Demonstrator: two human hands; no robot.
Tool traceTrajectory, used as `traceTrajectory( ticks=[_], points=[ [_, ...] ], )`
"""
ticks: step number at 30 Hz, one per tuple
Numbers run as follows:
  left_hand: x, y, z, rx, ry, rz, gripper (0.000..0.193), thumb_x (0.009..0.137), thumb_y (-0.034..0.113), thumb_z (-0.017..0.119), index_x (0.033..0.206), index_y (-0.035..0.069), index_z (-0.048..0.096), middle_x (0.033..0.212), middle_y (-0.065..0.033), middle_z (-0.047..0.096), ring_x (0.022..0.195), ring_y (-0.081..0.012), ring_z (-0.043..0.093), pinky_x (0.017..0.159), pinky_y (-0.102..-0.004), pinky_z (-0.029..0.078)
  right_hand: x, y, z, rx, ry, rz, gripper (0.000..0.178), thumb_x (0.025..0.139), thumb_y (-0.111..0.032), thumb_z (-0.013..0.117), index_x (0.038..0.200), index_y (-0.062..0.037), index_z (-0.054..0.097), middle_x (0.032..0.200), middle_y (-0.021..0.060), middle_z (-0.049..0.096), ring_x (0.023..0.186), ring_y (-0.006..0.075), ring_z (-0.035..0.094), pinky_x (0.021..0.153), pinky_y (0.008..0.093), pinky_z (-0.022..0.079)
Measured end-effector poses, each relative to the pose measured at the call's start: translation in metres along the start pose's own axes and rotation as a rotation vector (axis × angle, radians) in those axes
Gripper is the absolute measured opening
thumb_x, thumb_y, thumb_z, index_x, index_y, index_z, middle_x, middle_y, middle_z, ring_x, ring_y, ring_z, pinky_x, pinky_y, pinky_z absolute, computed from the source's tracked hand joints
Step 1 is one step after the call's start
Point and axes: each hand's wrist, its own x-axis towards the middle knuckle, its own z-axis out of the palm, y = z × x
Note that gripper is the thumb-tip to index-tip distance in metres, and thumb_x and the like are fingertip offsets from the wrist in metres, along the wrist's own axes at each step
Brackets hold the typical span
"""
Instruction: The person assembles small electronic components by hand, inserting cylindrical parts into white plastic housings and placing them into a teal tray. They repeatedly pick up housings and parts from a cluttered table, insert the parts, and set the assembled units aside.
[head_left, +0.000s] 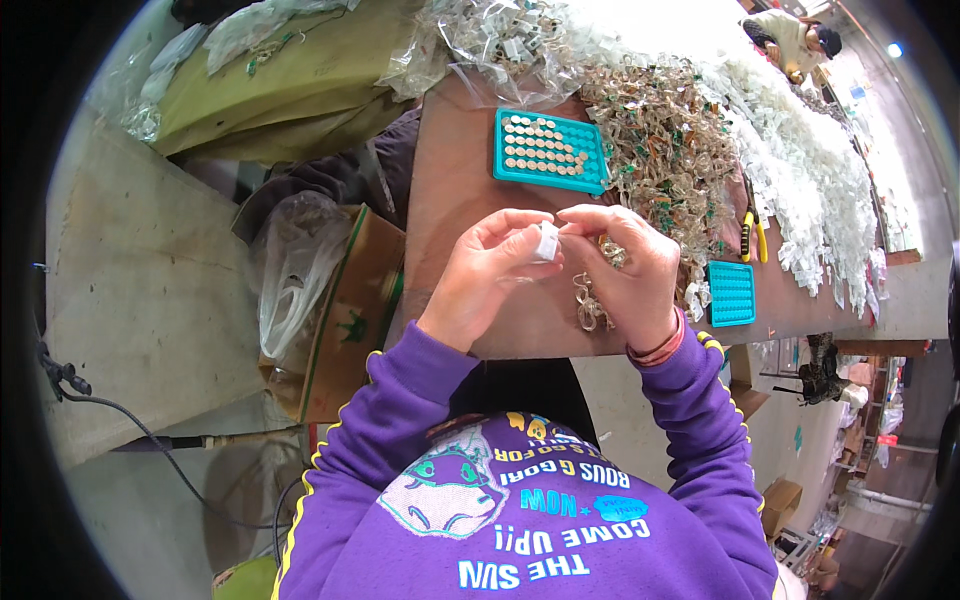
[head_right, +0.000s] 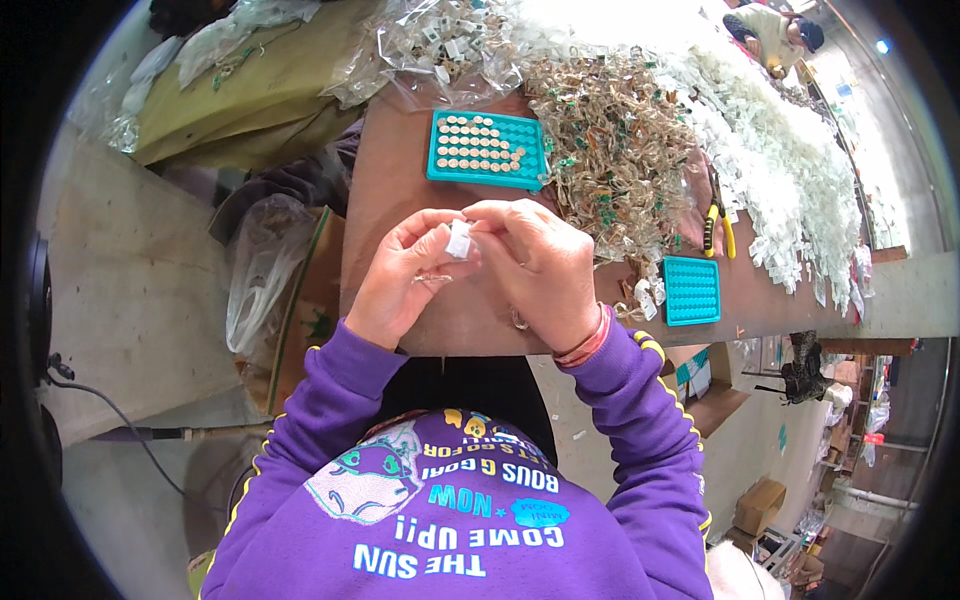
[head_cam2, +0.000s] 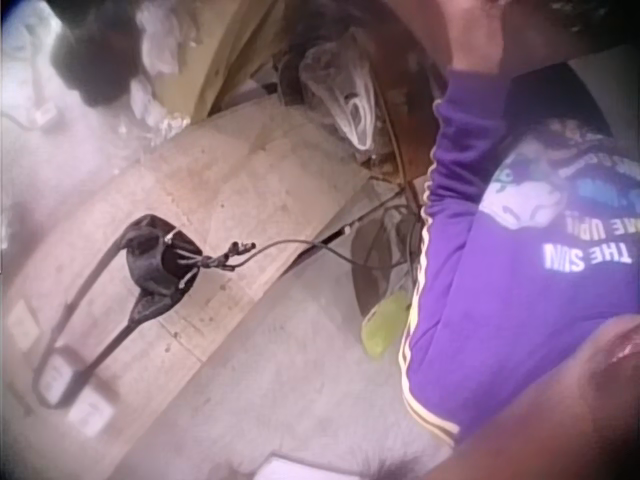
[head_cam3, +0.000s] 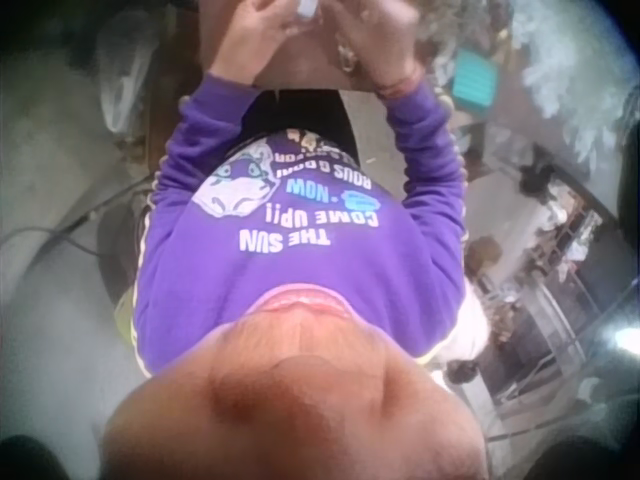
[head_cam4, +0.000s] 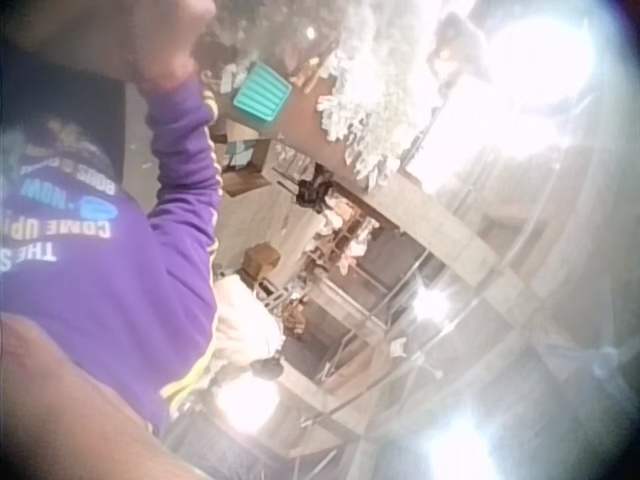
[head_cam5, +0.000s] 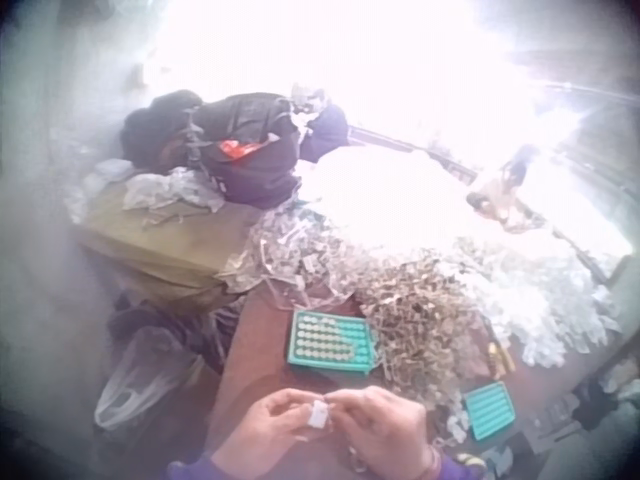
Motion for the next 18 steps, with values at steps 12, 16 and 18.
traceTrajectory(
  ticks=[12,16,18],
  points=[
    [-0.003,0.003,0.003,0.099,0.059,-0.029,0.027,0.096,0.021,0.062,0.116,0.003,0.058,0.106,-0.0072,0.065,0.095,-0.0144,0.066,0.084,-0.029,0.055,-0.008,-0.003,0.004,0.007,0.012,0.07,0.019,0.078,0.004,0.07,0.096,-0.0014,0.068,0.082,0.008,0.068,0.074,0.0168,0.067,0.065,0.0274,0.054],
    [-0.003,0.004,0.004,0.04,0.056,-0.01,0.027,0.096,0.021,0.062,0.115,0.003,0.058,0.105,-0.0066,0.064,0.094,-0.014,0.065,0.082,-0.0273,0.054,-0.006,0.004,0.001,-0.008,-0.037,0.029,0.016,0.079,0.0,0.07,0.094,-0.0028,0.065,0.084,0.01,0.065,0.073,0.0227,0.067,0.066,0.0318,0.054],
    [-0.003,0.003,0.004,0.03,0.057,-0.018,0.027,0.095,0.021,0.062,0.115,0.003,0.059,0.103,-0.0063,0.065,0.094,-0.0137,0.065,0.083,-0.0283,0.054,-0.008,0.005,0.004,-0.019,-0.038,0.029,0.015,0.079,0.001,0.068,0.093,-0.0026,0.063,0.084,0.0109,0.064,0.073,0.0251,0.066,0.065,0.033,0.053]
  ],
)
